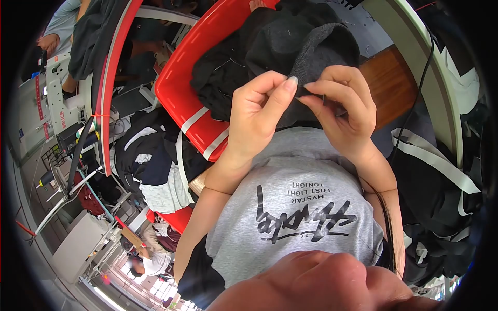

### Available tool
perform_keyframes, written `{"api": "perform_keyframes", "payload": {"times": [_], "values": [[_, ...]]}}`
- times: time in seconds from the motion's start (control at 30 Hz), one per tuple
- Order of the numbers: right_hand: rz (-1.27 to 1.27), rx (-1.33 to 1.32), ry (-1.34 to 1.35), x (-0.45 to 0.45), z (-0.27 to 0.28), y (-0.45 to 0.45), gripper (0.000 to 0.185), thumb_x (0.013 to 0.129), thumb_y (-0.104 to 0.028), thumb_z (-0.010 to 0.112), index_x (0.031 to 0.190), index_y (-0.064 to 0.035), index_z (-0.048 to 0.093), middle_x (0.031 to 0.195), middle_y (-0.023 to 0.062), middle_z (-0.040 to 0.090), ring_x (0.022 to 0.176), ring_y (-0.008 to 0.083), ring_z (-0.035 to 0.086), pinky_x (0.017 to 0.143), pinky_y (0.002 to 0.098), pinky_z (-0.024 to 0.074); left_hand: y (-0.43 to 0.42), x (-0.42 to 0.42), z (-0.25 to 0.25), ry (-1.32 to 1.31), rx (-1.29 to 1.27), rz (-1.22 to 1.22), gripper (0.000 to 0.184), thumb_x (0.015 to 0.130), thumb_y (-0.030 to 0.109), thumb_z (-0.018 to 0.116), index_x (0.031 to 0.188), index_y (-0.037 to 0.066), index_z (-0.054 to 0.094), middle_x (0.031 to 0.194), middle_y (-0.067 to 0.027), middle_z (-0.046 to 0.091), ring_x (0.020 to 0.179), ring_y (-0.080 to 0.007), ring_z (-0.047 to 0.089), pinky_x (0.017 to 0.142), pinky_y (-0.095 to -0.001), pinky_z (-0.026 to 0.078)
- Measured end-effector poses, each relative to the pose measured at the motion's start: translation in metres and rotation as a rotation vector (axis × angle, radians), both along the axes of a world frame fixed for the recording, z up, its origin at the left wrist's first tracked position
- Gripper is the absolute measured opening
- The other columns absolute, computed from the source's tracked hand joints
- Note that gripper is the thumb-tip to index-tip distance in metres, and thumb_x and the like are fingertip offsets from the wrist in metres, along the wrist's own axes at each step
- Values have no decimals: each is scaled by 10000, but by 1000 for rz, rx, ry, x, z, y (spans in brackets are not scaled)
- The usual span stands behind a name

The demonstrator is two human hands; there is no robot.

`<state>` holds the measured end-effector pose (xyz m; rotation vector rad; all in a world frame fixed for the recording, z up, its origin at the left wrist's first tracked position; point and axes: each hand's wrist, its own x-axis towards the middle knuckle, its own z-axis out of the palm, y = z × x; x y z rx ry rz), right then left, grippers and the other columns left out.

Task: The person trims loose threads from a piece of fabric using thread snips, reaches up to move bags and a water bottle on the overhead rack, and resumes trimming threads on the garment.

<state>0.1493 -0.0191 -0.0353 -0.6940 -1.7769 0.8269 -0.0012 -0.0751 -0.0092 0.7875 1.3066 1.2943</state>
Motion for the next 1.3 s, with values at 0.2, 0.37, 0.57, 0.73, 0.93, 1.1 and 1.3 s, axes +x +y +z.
{"api": "perform_keyframes", "payload": {"times": [0.2, 0.37, 0.57, 0.73, 0.93, 1.1, 1.3], "values": [[27, 26, -47, -2, -5, 2, 275, 647, 95, 722, 871, -12, 604, 876, 96, 572, 659, 202, 613, 533, 274, 500, 4, 0, -8, 58, -8, -56, 271, 947, 205, 624, 741, 32, 596, 562, 118, 379, 538, 24, 275, 468, -205, 185], [56, 23, -89, -2, -6, -1, 288, 642, 98, 681, 887, 0, 566, 885, 114, 564, 659, 240, 591, 536, 300, 490, 8, 1, -13, 11, -36, -29, 306, 954, 225, 618, 710, 46, 571, 566, 121, 368, 541, 24, 269, 465, -206, 183], [161, -27, -35, 4, -5, -9, 293, 651, 117, 674, 892, -3, 560, 884, 120, 566, 678, 234, 593, 559, 293, 489, 10, -2, -7, -118, -67, 49, 310, 968, 191, 593, 686, 69, 551, 619, 119, 399, 584, 24, 289, 494, -196, 209], [203, -379, 28, 14, 6, -14, 117, 850, 36, 633, 947, -2, 579, 863, 92, 598, 709, 147, 589, 589, 248, 478, 9, -6, -7, -113, -53, 15, 325, 975, 193, 582, 674, 76, 543, 626, 120, 392, 588, 22, 286, 505, -195, 216], [399, -912, 12, 23, 24, -16, 173, 997, -145, 494, 998, -1, 590, 694, 22, 600, 532, 70, 521, 508, 221, 414, 9, -4, -5, -138, -56, -8, 317, 981, 202, 574, 698, 61, 572, 634, 114, 431, 593, 23, 311, 510, -185, 233], [439, -984, -89, 21, 28, -12, 181, 989, -149, 508, 957, 0, 605, 629, 23, 591, 498, 77, 523, 482, 235, 405, 9, 0, 3, -129, -83, -11, 295, 979, 208, 578, 738, 41, 607, 635, 104, 464, 593, 25, 334, 505, -183, 247], [437, -953, -151, 17, 31, -11, 171, 970, -130, 526, 923, 11, 611, 619, 52, 605, 496, 101, 541, 479, 249, 403, 7, -4, -1, -51, -77, -36, 301, 969, 212, 594, 726, 35, 600, 588, 93, 460, 564, 20, 327, 480, -192, 239]]}}
